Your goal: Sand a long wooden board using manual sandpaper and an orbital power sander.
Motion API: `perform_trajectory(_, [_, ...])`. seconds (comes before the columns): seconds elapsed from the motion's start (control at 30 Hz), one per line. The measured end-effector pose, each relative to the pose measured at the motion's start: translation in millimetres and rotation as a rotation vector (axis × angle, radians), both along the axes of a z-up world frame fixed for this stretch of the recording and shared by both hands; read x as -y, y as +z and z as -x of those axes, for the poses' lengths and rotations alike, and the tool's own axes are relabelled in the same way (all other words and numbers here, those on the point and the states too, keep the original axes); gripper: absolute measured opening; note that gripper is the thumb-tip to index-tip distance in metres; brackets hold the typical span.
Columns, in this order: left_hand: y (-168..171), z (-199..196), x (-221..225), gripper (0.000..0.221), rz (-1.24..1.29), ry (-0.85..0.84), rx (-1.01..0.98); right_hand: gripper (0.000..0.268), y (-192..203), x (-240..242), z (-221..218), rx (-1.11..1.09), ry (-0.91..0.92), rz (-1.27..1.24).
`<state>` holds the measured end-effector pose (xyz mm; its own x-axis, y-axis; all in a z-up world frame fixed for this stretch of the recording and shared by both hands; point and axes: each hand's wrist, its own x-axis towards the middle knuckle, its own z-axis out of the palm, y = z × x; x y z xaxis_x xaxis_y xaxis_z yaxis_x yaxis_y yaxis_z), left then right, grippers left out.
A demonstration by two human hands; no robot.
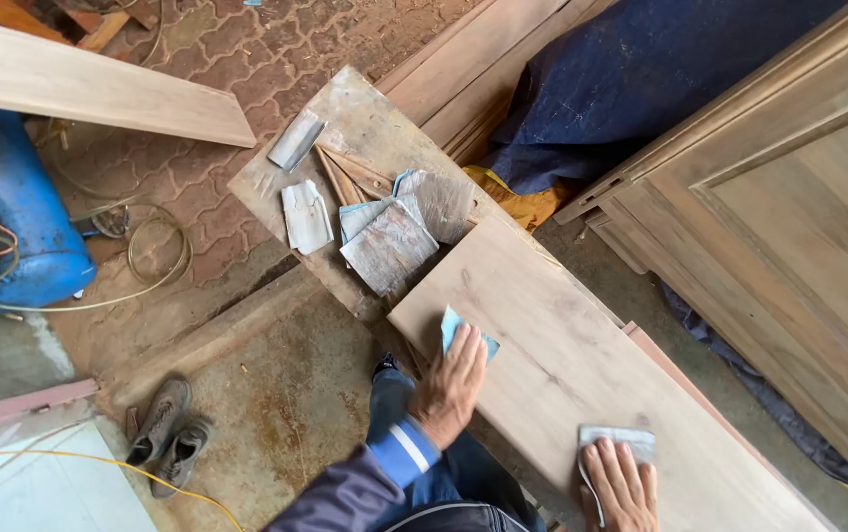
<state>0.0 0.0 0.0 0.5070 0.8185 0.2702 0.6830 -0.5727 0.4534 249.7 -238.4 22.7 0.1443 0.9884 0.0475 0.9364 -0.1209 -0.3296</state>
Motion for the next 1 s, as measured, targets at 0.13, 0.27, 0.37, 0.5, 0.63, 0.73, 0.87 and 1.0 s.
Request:
perform_trajectory(0.13, [2.1, 3.6, -51.0, 0.054, 0.000, 0.086, -0.044, 0.060, -14.6, 20.9, -22.7, 0.061, 0.005, -0.013])
perform_trajectory(0.27, [17.2, -12.5, -8.1, 0.054, -0.022, 0.174, -0.059, 0.058, -15.4, 23.8, -20.7, 0.050, -0.020, -0.071])
perform_trajectory(0.37, [-8.7, -9.0, 19.7, 0.047, -0.072, 0.019, -0.086, 0.059, -18.4, 22.2, -23.0, 0.060, -0.026, -0.061])
perform_trajectory(0.5, [-14.7, 6.4, -32.6, 0.044, -0.115, 0.030, -0.151, 0.058, -4.3, 17.2, -15.9, 0.036, -0.038, -0.063])
perform_trajectory(0.63, [68.5, -12.5, -40.9, 0.044, 0.335, 0.301, 0.077, 0.057, -13.5, 21.1, -19.8, 0.038, -0.052, -0.054])
perform_trajectory(0.73, [69.9, -24.0, -15.5, 0.033, 0.629, 0.188, 0.095, 0.058, -17.9, 20.7, -18.8, 0.065, -0.061, -0.011])
perform_trajectory(0.87, [149.4, -19.7, -81.4, 0.028, 1.093, 0.529, 0.314, 0.056, -5.2, 20.5, -13.9, 0.045, -0.077, 0.004])
perform_trajectory(1.0, [17.1, 0.4, -40.2, 0.054, -0.115, 0.258, -0.149, 0.056, -13.6, 19.4, -17.7, 0.042, -0.068, -0.045])
